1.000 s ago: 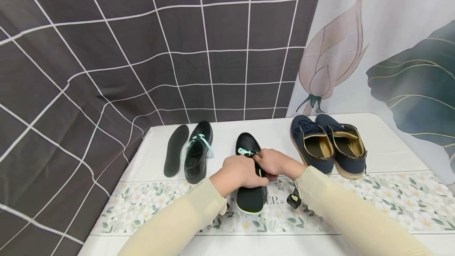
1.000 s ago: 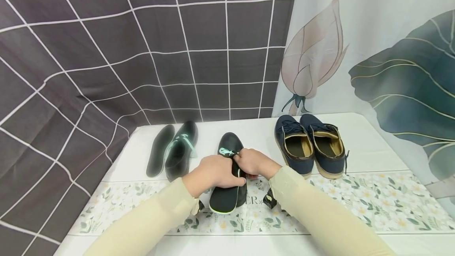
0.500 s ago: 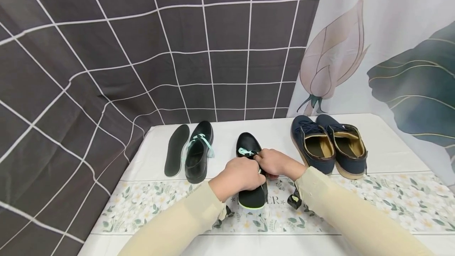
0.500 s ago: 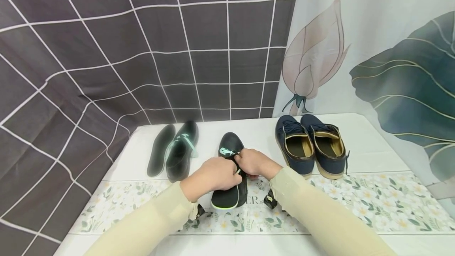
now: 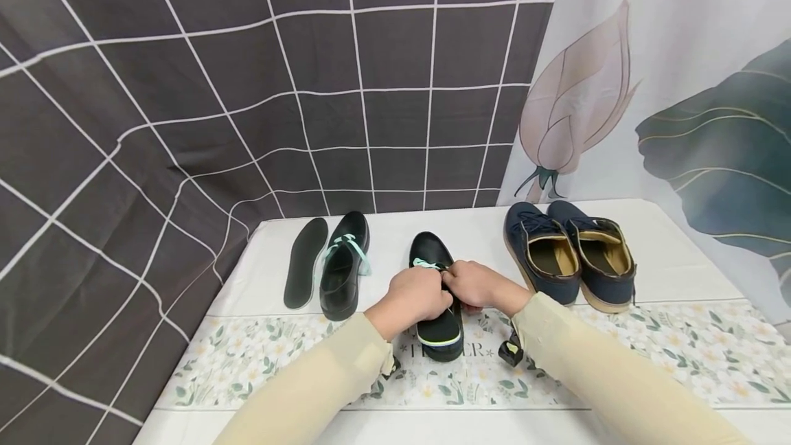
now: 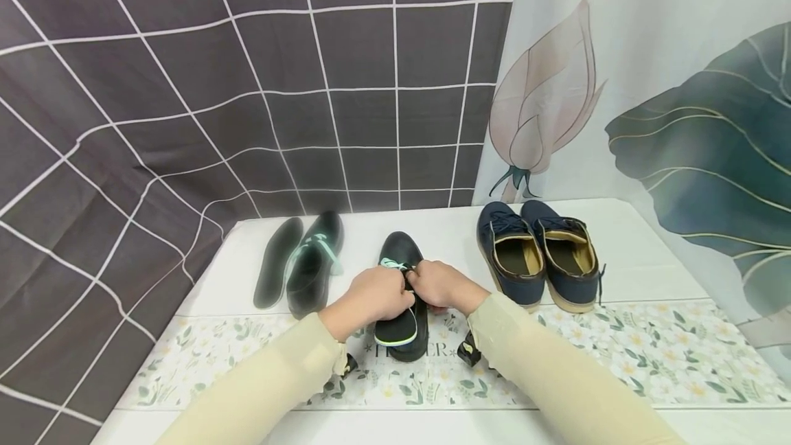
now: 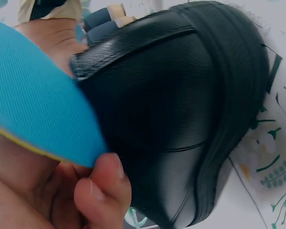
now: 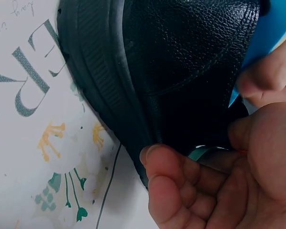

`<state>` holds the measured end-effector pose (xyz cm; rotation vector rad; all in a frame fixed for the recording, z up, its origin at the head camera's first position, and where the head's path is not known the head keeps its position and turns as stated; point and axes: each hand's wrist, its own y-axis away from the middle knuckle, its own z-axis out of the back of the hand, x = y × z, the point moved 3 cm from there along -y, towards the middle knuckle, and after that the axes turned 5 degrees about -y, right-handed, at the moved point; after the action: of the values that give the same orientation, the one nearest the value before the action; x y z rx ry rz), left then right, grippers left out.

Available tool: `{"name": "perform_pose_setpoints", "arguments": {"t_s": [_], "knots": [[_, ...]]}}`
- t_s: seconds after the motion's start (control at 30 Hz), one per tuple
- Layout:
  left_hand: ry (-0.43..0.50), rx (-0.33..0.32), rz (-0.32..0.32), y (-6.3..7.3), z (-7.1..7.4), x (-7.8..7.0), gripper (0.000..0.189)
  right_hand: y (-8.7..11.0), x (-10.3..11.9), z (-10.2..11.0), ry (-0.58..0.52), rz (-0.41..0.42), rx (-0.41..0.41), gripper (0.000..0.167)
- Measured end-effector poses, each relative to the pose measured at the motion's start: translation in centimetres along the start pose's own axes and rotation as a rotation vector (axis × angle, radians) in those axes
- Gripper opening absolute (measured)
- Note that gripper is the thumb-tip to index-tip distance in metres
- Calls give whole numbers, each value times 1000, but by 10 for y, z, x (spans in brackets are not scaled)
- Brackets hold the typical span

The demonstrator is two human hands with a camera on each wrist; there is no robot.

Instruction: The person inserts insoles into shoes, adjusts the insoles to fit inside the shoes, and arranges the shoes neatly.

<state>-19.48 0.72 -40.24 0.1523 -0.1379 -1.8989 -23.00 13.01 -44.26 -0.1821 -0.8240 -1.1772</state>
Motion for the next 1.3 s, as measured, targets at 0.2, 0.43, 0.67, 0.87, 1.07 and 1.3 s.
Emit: {"name": "perform_pose_setpoints", "arguments": {"t_s": [0.2, 0.43, 0.67, 0.87, 1.07, 1.3], "knots": [[-86, -72, -8, 0, -7, -4, 29, -1, -1, -2, -3, 21, -14, 51], [-119, -60, 7, 11, -3, -10, 39, 0, 0, -1, 18, 30, -13, 48], [-209, 20, 9, 22, 6, -15, 67, 0, 0, -1, 45, 41, -15, 50], [-171, 81, 2, 25, 8, -15, 62, 0, 0, -2, 62, 16, -25, 52], [-133, 80, -24, 27, 9, -15, 55, 1, 1, -2, 68, -4, -39, 51], [-146, 40, -73, 31, 11, -19, 37, 1, 2, -3, 58, 6, -29, 51]]}}
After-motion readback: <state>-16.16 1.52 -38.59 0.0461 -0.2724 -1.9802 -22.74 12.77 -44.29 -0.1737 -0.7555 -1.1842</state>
